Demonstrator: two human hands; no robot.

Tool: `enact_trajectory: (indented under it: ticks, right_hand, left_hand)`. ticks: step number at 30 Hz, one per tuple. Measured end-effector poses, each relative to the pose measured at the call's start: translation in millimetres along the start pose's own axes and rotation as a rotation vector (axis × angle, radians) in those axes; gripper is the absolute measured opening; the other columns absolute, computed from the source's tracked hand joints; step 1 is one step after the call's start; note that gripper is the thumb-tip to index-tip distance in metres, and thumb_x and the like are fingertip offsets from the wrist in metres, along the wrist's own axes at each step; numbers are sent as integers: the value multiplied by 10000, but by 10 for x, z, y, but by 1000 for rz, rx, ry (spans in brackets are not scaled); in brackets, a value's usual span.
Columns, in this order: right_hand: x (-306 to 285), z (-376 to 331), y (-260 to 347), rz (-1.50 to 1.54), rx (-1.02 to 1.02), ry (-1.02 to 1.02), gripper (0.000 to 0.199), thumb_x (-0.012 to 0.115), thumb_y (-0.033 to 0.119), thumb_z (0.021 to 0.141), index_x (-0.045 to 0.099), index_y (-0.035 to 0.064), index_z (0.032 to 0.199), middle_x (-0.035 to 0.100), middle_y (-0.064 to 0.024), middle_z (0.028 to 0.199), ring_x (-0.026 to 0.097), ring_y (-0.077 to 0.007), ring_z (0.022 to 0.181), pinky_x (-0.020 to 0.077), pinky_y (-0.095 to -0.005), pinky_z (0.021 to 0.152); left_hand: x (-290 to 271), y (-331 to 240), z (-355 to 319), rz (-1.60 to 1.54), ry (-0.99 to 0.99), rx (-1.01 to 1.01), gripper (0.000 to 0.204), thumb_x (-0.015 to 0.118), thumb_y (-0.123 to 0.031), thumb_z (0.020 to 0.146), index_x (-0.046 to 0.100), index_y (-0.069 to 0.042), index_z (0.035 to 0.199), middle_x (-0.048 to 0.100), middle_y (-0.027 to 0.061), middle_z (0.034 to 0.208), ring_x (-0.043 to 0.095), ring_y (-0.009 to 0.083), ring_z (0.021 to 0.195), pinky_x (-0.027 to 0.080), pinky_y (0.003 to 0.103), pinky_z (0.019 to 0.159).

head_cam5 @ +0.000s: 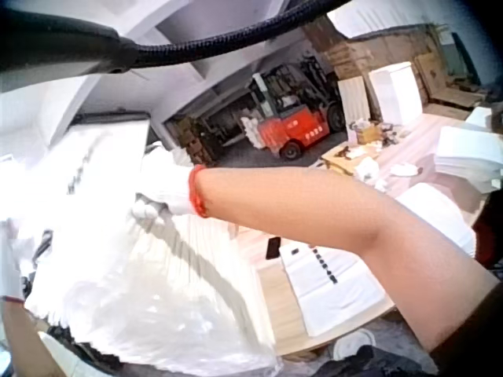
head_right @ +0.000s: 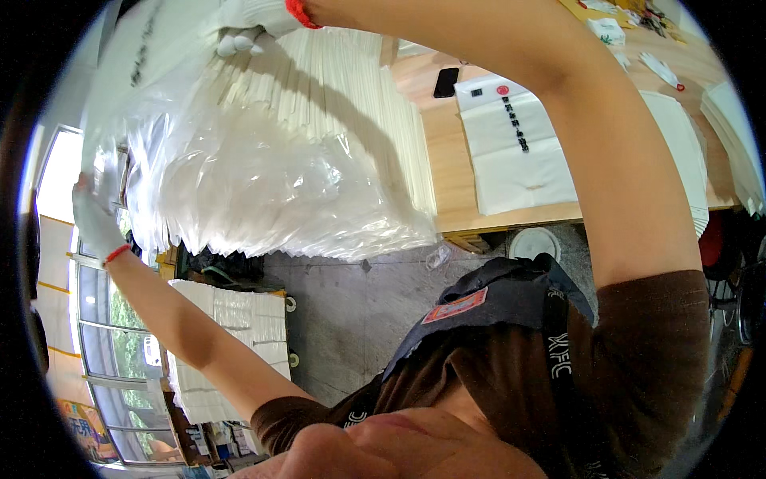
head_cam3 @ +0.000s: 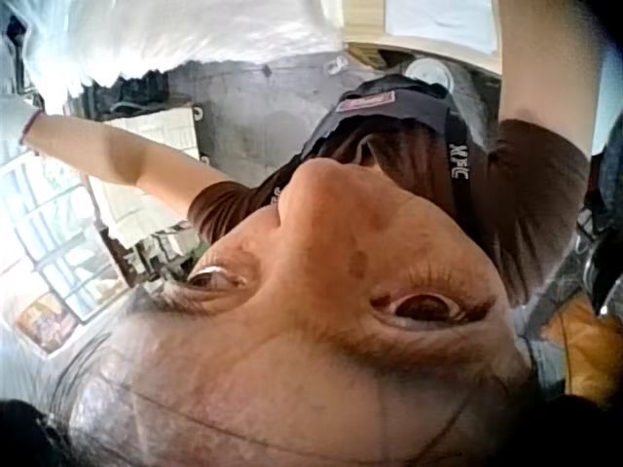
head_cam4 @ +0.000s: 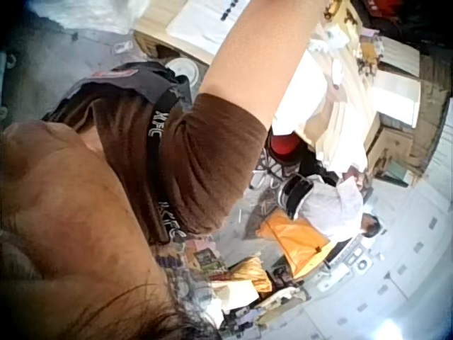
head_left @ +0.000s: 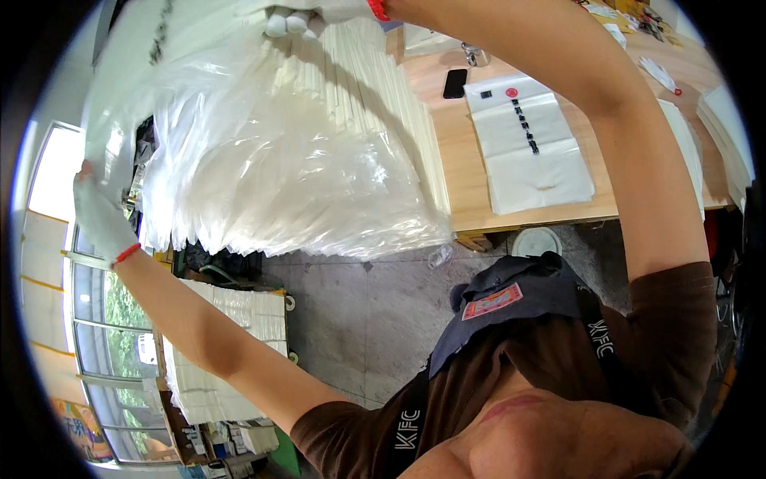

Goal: The person repeatedly picks up stacks of white paper sheets and inserts them into clear plastic bags on a wooden table. The person then places the filled bags into a larger plastic-wrapped bundle.

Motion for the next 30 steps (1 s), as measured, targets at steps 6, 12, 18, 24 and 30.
enact_trajectory:
  ticks: [6,12,18,24,30]
  right_hand:
    - [-215,-629,82,98,148,181,288,488,310,926,609,62,842,604,-59,622,532,-110,441,374,-235,351]
    - [-380,-2552,-474,-195,508,99,416,460,429,931,587,56,797,620,-47,678,551,-72,545,428,-216,498]
    - [-579,-4807,-1966,91,951,-473,402,486,403,919,588,15,939,635,-79,770,598,-136,624,501,-249,549]
    - [-276,-5554,-2194,248,1033,-636,351,492,364,924,573,24,901,633,-103,750,592,-147,590,493,-275,543]
    - [-264,-5545,-2229,329,928,-772,346,515,365,915,578,26,887,636,-103,746,587,-156,573,481,-278,517]
  left_hand:
    - [619,1326,-1032,-47,57,53,498,351,-277,947,396,32,1335,429,171,1344,449,284,1179,313,377,1035]
    - [1338,2759,-4238,-259,206,-628,463,418,-313,951,432,-3,1295,487,132,1270,491,245,1127,393,374,964]
    - [2579,1019,-6024,-527,1042,291,154,546,-126,854,615,-89,987,621,146,922,591,339,838,480,408,724]
    - [3931,-566,-5502,-437,1110,344,275,656,-319,788,631,-74,911,613,126,936,553,314,899,422,404,796]
    - [4454,-546,-5671,-317,1503,200,167,662,-339,761,683,-174,752,640,64,842,596,257,799,453,385,698]
Point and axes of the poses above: each hand's wrist, its own z-axis towards the middle knuckle, its own x-axis out of the palm, y = z × x, the point moved 2 cm from there along z, towards the middle knuckle
